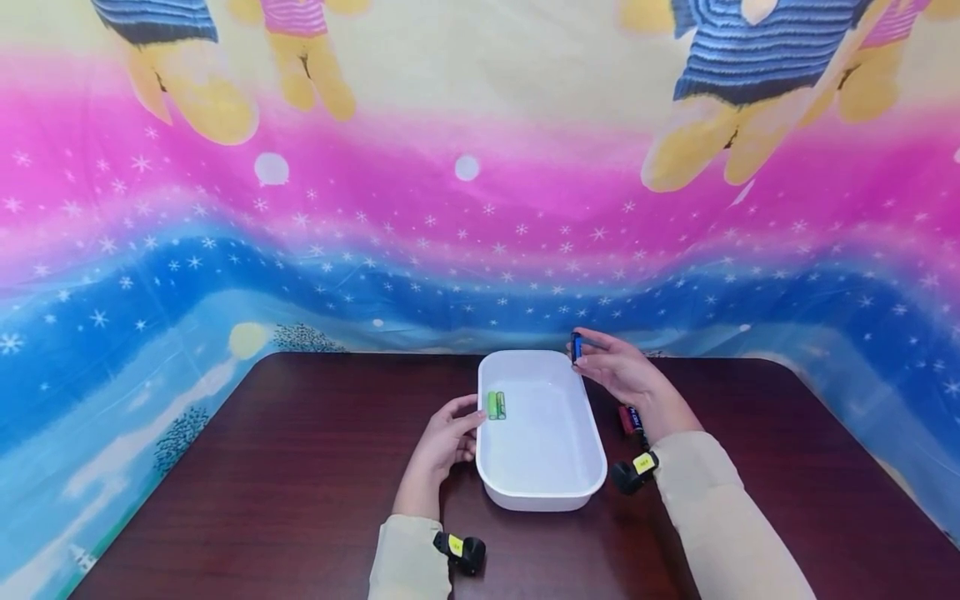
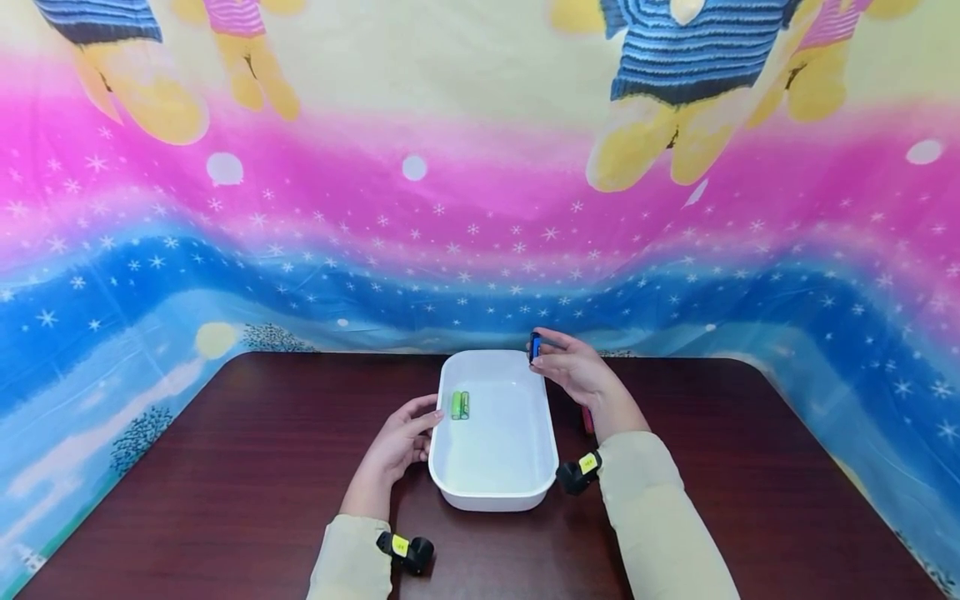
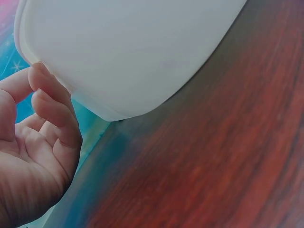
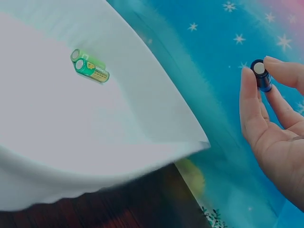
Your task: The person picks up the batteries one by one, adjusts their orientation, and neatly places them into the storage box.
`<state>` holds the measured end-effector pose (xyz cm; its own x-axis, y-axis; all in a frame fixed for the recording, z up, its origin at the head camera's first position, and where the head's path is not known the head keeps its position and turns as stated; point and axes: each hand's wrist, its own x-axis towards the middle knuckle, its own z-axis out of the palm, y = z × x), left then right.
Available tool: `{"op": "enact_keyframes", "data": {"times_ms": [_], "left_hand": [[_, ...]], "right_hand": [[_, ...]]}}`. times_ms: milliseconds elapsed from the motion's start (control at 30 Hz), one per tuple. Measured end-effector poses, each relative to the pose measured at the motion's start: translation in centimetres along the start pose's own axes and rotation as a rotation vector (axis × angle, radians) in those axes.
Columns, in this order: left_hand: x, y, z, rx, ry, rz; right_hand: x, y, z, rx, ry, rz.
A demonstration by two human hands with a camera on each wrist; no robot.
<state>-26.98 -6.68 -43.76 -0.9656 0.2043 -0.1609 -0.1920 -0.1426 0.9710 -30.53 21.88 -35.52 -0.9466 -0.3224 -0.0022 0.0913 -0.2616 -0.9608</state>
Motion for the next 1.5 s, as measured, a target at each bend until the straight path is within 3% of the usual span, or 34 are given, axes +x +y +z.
{"op": "enact_keyframes", "data": {"times_ms": [1500], "left_hand": [[0.1,0.0,0.1,-0.02,-0.005,-0.004]], "right_hand": [[3.8,3.3,4.2,0.06,0.03,0.045]]}}
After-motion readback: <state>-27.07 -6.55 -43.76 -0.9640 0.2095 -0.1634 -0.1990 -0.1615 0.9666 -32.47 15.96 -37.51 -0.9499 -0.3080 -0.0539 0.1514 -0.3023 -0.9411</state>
